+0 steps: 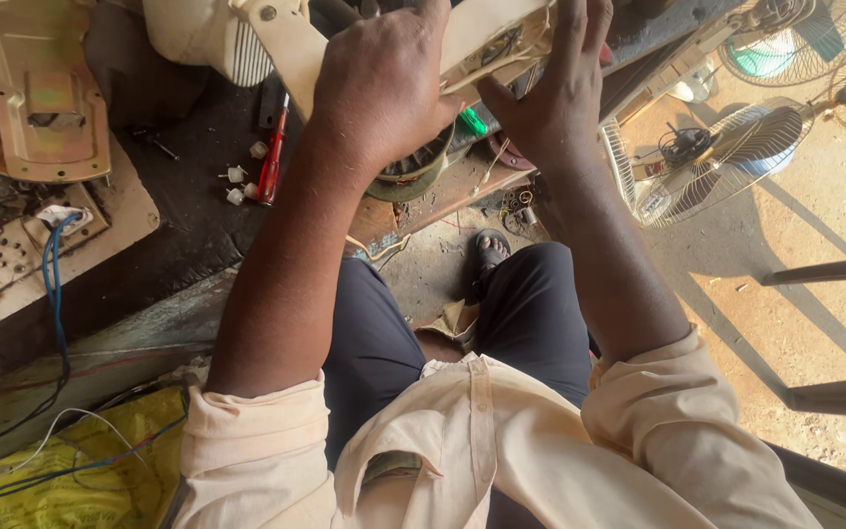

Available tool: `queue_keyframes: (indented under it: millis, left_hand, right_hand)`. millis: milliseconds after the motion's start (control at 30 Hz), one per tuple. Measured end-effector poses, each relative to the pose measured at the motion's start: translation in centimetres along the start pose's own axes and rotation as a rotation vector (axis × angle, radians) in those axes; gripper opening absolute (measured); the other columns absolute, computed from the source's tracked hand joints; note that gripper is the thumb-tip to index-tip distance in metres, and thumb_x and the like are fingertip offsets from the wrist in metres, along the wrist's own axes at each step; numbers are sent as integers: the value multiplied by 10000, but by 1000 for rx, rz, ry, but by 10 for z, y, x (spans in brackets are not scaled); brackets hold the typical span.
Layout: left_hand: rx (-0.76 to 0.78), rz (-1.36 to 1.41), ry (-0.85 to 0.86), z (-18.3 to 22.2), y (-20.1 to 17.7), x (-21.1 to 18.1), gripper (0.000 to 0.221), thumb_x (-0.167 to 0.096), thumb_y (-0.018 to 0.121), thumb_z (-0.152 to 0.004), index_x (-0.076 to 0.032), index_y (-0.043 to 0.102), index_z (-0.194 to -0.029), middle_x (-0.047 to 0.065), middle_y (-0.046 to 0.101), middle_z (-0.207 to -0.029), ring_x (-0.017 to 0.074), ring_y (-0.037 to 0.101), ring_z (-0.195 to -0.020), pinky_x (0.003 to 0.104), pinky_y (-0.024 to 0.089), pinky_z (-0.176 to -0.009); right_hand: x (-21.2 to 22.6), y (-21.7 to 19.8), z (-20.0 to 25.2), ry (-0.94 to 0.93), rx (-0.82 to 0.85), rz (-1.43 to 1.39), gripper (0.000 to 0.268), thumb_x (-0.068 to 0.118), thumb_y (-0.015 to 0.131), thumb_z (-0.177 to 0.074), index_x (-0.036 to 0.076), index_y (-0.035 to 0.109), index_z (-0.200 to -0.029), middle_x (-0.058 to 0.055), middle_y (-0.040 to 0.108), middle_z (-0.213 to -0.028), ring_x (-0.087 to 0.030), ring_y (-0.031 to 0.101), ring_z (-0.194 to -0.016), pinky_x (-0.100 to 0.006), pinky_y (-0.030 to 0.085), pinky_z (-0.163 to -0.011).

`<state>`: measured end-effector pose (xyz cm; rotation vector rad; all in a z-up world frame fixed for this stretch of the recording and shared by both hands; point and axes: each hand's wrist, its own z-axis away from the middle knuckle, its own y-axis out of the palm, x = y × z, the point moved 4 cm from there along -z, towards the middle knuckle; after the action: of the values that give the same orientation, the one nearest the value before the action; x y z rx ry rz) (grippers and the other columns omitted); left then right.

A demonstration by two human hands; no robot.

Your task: The person repairs a white pedestal fan by manipulating its internal wiring and components. They use a screwdriver to adjust connections, handle a small plastic housing, and reassemble parts of the fan's base.

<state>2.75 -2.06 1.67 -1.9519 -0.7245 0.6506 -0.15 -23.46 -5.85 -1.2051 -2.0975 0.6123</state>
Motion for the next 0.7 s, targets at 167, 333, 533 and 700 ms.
queue_keyframes:
  millis: [167, 333, 533, 700]
  left_hand:
    - [-40, 55, 24, 1, -6, -3, 810, -340, 923, -781, 61, 455, -1307, 220, 731, -913, 358, 752, -826, 446, 604, -729]
    - [-41, 48, -1, 1, -2, -2, 736, -367, 919, -796, 29, 485, -1239, 229, 728, -928, 356, 757, -861, 452, 601, -771]
    - [6, 105, -52, -2, -4, -3, 627, -397, 893, -810, -7, 513, -1121, 213, 725, -900, 361, 755, -842, 487, 576, -804]
    - [19, 130, -82, -1, -14, -7, 610, -448, 870, -806, -28, 521, -1079, 196, 724, -891, 377, 740, -860, 488, 573, -777]
  right_hand:
    - [4, -2, -3, 24, -3, 3, 1155, 136, 969, -816, 145, 143, -1624, -227, 276, -1552, -462, 524, -1363, -508, 564, -1104]
    - [6, -3, -5, -10, -33, 6, 1105, 87, 932, -842, 153, 150, -1620, -206, 271, -1571, -453, 519, -1403, -507, 560, -1090]
    - [10, -10, -15, -23, -39, 8, 1066, 117, 968, -835, 170, 227, -1601, -175, 334, -1589, -400, 555, -1394, -449, 592, -1060]
    - [28, -21, -20, -49, -34, -41, 1175, 212, 1037, -766, 120, 237, -1622, -198, 332, -1554, -407, 540, -1371, -465, 569, -1079]
